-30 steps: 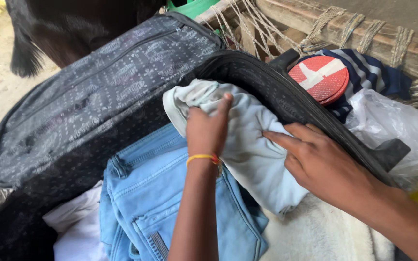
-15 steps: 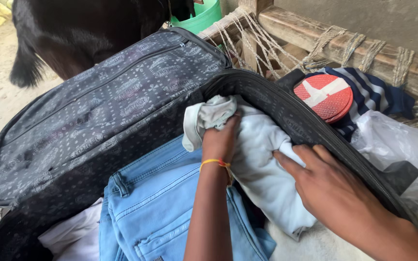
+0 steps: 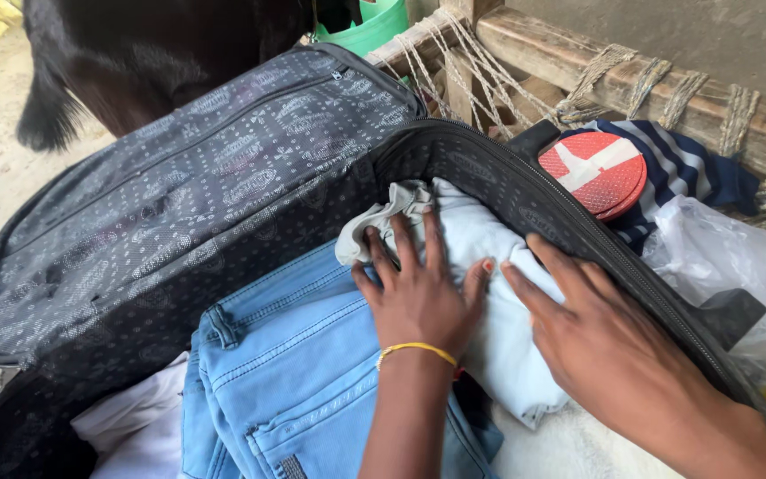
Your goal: The person folds several pieces of clothing, including t-shirts and a pair of blue jeans, and places them neatly inside a black suitcase.
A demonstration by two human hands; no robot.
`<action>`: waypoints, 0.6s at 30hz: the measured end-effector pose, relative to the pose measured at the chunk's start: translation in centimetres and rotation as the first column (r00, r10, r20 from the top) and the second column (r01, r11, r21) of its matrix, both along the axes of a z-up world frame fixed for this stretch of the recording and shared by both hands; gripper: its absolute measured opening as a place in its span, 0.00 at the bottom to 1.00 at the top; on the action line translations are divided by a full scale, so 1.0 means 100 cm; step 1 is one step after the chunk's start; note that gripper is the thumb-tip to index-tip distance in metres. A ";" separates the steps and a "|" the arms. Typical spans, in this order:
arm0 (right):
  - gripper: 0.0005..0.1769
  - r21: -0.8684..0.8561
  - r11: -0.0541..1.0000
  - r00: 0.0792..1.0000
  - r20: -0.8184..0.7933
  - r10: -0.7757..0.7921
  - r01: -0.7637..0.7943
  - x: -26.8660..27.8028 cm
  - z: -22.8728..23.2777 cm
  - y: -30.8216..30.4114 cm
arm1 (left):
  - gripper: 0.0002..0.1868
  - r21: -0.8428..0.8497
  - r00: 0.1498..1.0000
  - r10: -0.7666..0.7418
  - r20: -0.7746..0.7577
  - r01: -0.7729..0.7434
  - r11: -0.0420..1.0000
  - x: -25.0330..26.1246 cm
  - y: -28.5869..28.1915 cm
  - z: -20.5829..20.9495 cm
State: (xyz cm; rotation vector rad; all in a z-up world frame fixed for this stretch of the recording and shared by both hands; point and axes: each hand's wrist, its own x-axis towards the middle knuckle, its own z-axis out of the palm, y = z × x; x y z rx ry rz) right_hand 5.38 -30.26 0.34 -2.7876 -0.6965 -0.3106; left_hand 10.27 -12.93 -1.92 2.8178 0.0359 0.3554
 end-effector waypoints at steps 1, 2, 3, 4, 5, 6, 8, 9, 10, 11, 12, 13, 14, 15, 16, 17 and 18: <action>0.36 0.012 1.000 1.000 -0.007 0.012 -0.012 -0.001 -0.002 0.000 | 0.48 0.034 1.000 0.013 0.012 -0.014 0.999 0.000 -0.002 -0.008; 0.35 0.009 0.999 0.994 0.093 0.049 -0.050 -0.002 -0.004 0.000 | 0.47 0.070 0.999 0.031 0.026 -0.033 0.997 0.000 -0.003 -0.015; 0.35 0.002 0.996 0.977 0.194 0.083 -0.085 -0.004 -0.007 0.000 | 0.46 0.074 0.999 0.028 0.040 -0.031 0.997 0.000 -0.003 -0.020; 0.35 -0.005 0.993 0.949 0.294 0.115 -0.119 -0.006 -0.011 -0.001 | 0.46 0.079 0.998 0.028 0.053 -0.032 0.996 0.001 -0.004 -0.022; 0.35 -0.037 0.991 0.947 0.292 0.135 -0.130 -0.006 -0.014 0.000 | 0.45 0.085 0.997 0.027 0.066 -0.033 0.996 0.001 -0.003 -0.023; 0.36 -0.070 0.988 0.945 0.288 0.155 -0.140 -0.005 -0.018 0.002 | 0.46 0.078 0.999 0.016 0.048 -0.019 0.997 0.001 -0.003 -0.023; 0.37 -0.116 0.984 0.961 0.227 0.160 -0.136 -0.009 -0.022 0.004 | 0.48 0.063 1.000 -0.004 0.013 0.003 0.998 0.000 0.000 -0.019; 0.38 -0.130 0.984 0.975 0.172 0.142 -0.121 -0.009 -0.021 0.004 | 0.46 0.053 1.000 -0.016 -0.006 0.017 0.998 -0.003 0.002 -0.016; 0.39 -0.145 0.984 0.986 0.118 0.120 -0.103 -0.008 -0.019 0.004 | 0.45 0.044 0.999 -0.030 -0.022 0.031 0.999 -0.006 0.006 -0.012; 0.39 -0.144 0.984 0.986 0.108 0.125 -0.109 -0.008 -0.018 0.006 | 0.44 0.035 0.998 -0.044 -0.038 0.046 0.998 -0.012 0.010 -0.008; 0.38 -0.146 0.983 0.988 0.096 0.125 -0.110 -0.009 -0.016 0.006 | 0.45 0.056 0.999 -0.045 -0.016 0.046 0.997 -0.022 0.014 -0.006; 0.38 -0.149 0.983 0.989 0.083 0.125 -0.111 -0.009 -0.014 0.006 | 0.45 0.077 0.999 -0.047 0.007 0.046 0.996 -0.033 0.020 -0.004; 0.37 -0.139 0.984 0.987 0.092 0.129 -0.116 -0.011 -0.013 0.004 | 0.46 0.093 0.999 -0.047 0.026 0.044 0.995 -0.044 0.024 -0.004; 0.37 -0.129 0.984 0.986 0.101 0.133 -0.120 -0.011 -0.013 0.004 | 0.45 0.091 0.998 -0.054 0.037 0.050 0.995 -0.054 0.027 -0.005; 0.36 -0.116 0.985 0.984 0.113 0.140 -0.127 -0.012 -0.014 0.006 | 0.45 0.093 0.997 -0.057 0.051 0.052 0.994 -0.063 0.032 -0.005; 0.37 -0.101 0.985 0.980 0.128 0.150 -0.138 -0.015 -0.014 0.006 | 0.44 0.095 0.996 -0.059 0.064 0.053 0.994 -0.070 0.035 -0.006; 0.38 -0.084 0.985 0.976 0.146 0.160 -0.149 -0.018 -0.013 0.004 | 0.44 0.098 0.996 -0.053 0.076 0.045 0.994 -0.073 0.036 -0.008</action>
